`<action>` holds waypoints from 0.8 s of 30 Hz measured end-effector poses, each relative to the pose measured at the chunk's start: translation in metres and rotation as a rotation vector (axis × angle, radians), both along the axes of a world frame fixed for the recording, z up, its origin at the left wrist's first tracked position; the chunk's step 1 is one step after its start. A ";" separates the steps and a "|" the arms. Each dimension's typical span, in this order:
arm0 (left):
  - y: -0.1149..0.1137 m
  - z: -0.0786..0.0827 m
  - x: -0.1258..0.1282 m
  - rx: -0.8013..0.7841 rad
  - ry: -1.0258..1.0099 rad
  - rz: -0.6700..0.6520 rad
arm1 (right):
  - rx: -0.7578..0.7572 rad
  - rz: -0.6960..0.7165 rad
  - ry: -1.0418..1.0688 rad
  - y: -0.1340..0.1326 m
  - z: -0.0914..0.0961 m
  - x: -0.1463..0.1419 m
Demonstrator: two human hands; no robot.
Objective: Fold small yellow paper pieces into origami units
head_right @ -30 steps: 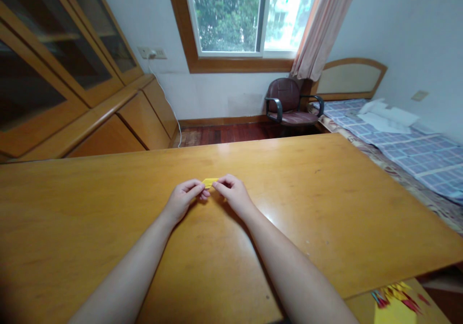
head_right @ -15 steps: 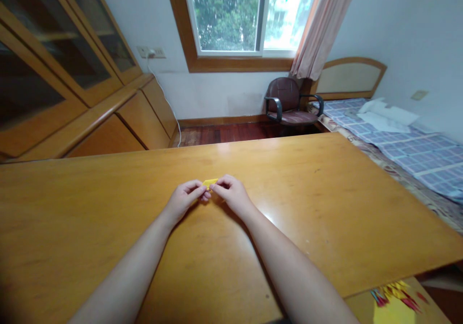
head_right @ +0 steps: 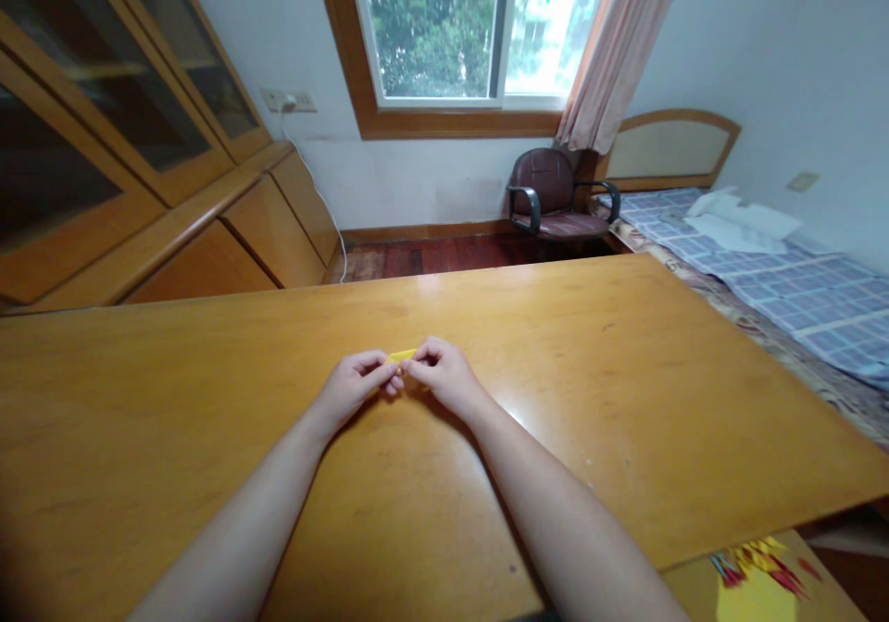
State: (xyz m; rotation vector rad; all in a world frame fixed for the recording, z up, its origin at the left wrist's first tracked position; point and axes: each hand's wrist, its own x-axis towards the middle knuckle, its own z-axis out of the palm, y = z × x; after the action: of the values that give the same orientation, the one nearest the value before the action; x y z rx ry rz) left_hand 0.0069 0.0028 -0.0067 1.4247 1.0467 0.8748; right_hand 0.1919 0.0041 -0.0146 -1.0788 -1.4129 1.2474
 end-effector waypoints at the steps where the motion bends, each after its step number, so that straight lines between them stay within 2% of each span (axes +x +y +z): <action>1: 0.000 0.000 0.000 -0.003 -0.002 0.002 | -0.001 0.004 0.007 0.000 0.000 0.000; 9: 0.000 0.000 -0.001 -0.030 -0.049 0.009 | -0.006 0.021 0.063 -0.001 0.001 0.002; 18: 0.000 0.001 0.000 -0.088 -0.081 0.022 | 0.044 0.008 0.021 -0.001 0.004 0.000; 24: 0.001 -0.001 -0.002 -0.111 -0.106 0.039 | 0.002 -0.049 0.070 0.001 0.001 0.000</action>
State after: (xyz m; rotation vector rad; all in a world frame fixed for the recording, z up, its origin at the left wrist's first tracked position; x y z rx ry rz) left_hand 0.0053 0.0039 -0.0079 1.2556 1.0295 0.8964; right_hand 0.1921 0.0047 -0.0132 -1.0522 -1.3268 1.2373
